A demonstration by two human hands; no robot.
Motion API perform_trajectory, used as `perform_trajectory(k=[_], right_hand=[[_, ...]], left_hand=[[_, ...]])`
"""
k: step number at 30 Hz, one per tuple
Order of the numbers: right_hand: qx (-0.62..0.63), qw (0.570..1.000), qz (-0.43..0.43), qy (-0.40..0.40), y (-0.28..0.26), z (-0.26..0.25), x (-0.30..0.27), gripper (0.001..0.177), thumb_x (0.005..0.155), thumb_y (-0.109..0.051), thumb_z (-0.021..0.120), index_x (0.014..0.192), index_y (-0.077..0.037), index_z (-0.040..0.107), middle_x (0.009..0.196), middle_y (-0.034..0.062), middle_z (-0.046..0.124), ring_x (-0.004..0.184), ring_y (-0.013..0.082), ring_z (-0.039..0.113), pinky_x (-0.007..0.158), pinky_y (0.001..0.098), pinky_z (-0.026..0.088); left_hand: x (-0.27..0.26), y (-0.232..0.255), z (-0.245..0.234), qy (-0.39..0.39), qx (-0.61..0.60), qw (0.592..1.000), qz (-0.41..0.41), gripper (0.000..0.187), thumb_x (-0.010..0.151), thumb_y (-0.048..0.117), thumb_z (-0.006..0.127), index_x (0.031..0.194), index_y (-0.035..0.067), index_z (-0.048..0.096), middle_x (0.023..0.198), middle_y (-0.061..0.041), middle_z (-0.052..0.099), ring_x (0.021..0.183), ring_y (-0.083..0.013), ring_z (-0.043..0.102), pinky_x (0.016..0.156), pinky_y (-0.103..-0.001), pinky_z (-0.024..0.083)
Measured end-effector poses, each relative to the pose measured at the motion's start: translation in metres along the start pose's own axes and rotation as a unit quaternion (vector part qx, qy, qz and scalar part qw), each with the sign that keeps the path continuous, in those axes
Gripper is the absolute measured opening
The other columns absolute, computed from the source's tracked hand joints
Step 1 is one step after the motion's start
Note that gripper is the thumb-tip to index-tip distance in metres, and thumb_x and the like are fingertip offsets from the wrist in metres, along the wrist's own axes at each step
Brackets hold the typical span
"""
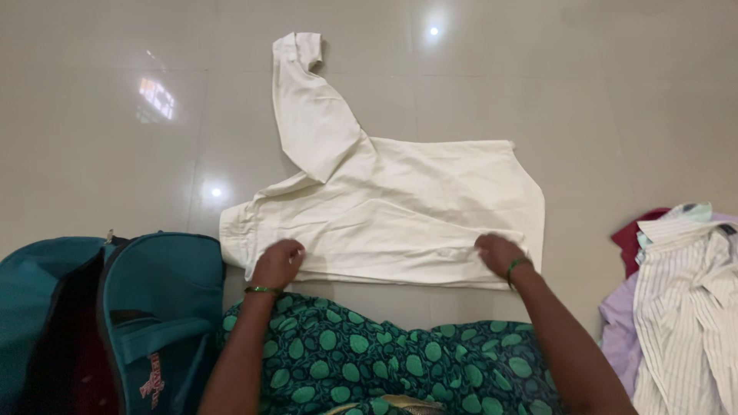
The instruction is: The person folds a shirt on the floor by smoothing out the fabric, folding the sleeves inward, and then folding the body of the shirt into a square.
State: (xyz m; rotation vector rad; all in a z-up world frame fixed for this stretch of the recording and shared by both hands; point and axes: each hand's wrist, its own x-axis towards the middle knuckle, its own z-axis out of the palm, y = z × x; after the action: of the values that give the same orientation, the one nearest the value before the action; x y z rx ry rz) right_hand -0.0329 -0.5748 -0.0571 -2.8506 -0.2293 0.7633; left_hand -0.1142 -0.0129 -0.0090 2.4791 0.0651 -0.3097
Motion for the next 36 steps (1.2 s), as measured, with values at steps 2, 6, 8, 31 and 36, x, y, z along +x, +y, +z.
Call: perform_trajectory(k=[2, 6, 8, 31, 36], right_hand=[[-0.02, 0.998, 0.026, 0.05, 0.012, -0.01, 0.0, 0.034, 0.092, -0.022, 0.066, 0.126, -0.019, 0.067, 0.136, 0.0068, 0.064, 0.125, 0.0309, 0.059, 0.107, 0.0445, 0.049], [-0.075, 0.99, 0.084, 0.079, 0.014, -0.023, 0.0, 0.06, 0.079, -0.03, 0.08, 0.136, -0.023, 0.06, 0.139, 0.0041, 0.057, 0.131, 0.0296, 0.049, 0.102, 0.0525, 0.043], [-0.093, 0.99, 0.082, 0.067, 0.01, -0.027, -0.001, 0.062, 0.078, -0.035, 0.082, 0.135, -0.025, 0.06, 0.139, 0.0027, 0.056, 0.131, 0.0282, 0.048, 0.102, 0.053, 0.042], [0.104, 0.985, 0.139, -0.023, 0.091, -0.031, 0.001, 0.079, 0.066, -0.049, 0.092, 0.13, -0.009, 0.068, 0.129, 0.0168, 0.069, 0.118, 0.0315, 0.064, 0.098, 0.0404, 0.05], [0.471, 0.863, 0.183, -0.005, 0.1, -0.023, -0.02, 0.042, 0.076, -0.041, 0.085, 0.091, -0.005, 0.069, 0.082, 0.0019, 0.06, 0.076, 0.0159, 0.053, 0.07, 0.0332, 0.045]], left_hand=[[0.008, -0.006, 0.012, 0.116, -0.045, 0.991, 0.048, 0.02, 0.086, 0.018, 0.071, 0.104, 0.01, 0.074, 0.102, -0.012, 0.072, 0.102, -0.0321, 0.066, 0.091, -0.044, 0.054], [0.028, -0.018, 0.031, 0.152, 0.019, 0.984, 0.089, 0.038, 0.081, 0.026, 0.077, 0.116, 0.013, 0.071, 0.118, -0.012, 0.068, 0.11, -0.0372, 0.059, 0.095, -0.048, 0.049], [0.035, -0.018, 0.038, 0.139, 0.048, 0.985, 0.085, 0.045, 0.081, 0.028, 0.078, 0.122, 0.013, 0.069, 0.121, -0.012, 0.067, 0.112, -0.0376, 0.057, 0.094, -0.05, 0.048], [0.054, -0.054, 0.053, -0.025, 0.092, 0.99, -0.105, 0.048, 0.078, 0.048, 0.076, 0.119, 0.022, 0.073, 0.114, -0.009, 0.076, 0.109, -0.0317, 0.069, 0.099, -0.054, 0.044], [0.045, -0.071, 0.049, -0.077, 0.053, 0.985, -0.147, 0.052, 0.081, 0.053, 0.076, 0.124, 0.024, 0.073, 0.124, -0.007, 0.073, 0.12, -0.0308, 0.065, 0.105, -0.053, 0.044]])
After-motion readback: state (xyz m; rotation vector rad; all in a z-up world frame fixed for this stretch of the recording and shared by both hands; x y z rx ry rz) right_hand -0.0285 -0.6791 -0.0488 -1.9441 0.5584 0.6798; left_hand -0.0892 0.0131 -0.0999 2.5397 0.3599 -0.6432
